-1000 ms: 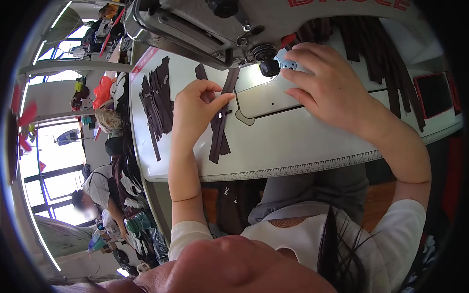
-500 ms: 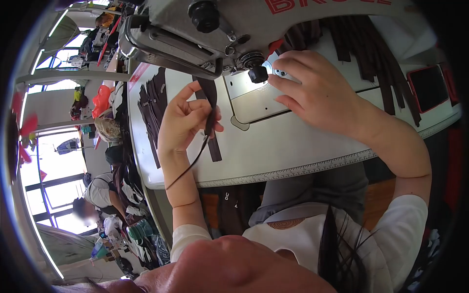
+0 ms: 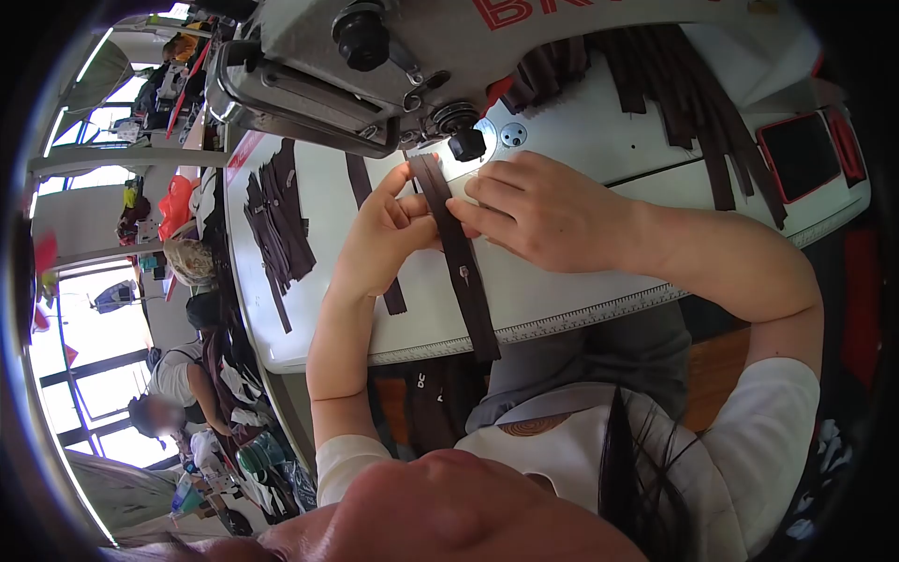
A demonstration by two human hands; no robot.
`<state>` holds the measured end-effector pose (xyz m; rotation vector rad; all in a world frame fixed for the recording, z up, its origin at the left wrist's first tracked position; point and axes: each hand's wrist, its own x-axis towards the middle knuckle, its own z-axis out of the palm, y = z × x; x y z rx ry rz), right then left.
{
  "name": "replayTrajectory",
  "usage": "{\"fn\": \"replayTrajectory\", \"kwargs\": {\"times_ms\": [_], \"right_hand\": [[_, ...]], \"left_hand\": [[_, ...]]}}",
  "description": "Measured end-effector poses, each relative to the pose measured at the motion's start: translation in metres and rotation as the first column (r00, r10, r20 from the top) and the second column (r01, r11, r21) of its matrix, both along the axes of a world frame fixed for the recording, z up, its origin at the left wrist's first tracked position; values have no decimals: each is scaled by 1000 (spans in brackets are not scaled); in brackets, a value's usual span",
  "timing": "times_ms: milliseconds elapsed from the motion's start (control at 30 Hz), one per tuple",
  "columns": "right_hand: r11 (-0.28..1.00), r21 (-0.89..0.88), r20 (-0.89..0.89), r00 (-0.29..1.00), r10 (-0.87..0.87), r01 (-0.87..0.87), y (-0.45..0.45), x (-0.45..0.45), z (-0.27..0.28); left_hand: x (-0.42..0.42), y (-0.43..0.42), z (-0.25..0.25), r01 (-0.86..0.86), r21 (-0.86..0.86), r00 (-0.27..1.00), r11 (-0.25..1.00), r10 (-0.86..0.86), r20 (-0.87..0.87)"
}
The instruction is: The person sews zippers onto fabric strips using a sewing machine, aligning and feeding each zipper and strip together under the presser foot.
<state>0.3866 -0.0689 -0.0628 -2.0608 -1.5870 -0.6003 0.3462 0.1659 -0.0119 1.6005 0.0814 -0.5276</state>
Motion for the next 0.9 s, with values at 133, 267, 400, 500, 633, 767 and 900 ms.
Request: {"fn": "replayTrajectory", "kwargs": {"times_ms": [133,267,400,500,633,767,900], "right_hand": [[1000,20,3,1000,-1,1,2,-1,0],[1000,-5,65,997,30,-30,3,0,2],[998,-15,98,993,65,-64,3,0,5],[1000,-22,92,995,24,-22,3,0,1],[1000,-3,-19,1000,2,-2,5,-2,-1],[1000,14,-23,1000,12,-11,6,0,-2],[1000,-9,10,1000,9,-9,1,1,-2]], "left_hand": [[1,7,-3,-14,-44,1000,999,15,24],[1,11,-7,33,-42,998,999,-31,53],[-3,10,-15,-47,-118,992,992,60,108],[0,14,-16,-31,17,993,999,28,118],[-8,-1,-9,-131,393,957,910,12,290],[-13,-2,-7,-398,722,647,566,-385,658],[-15,-2,-16,-342,797,582,498,-553,596]]}}
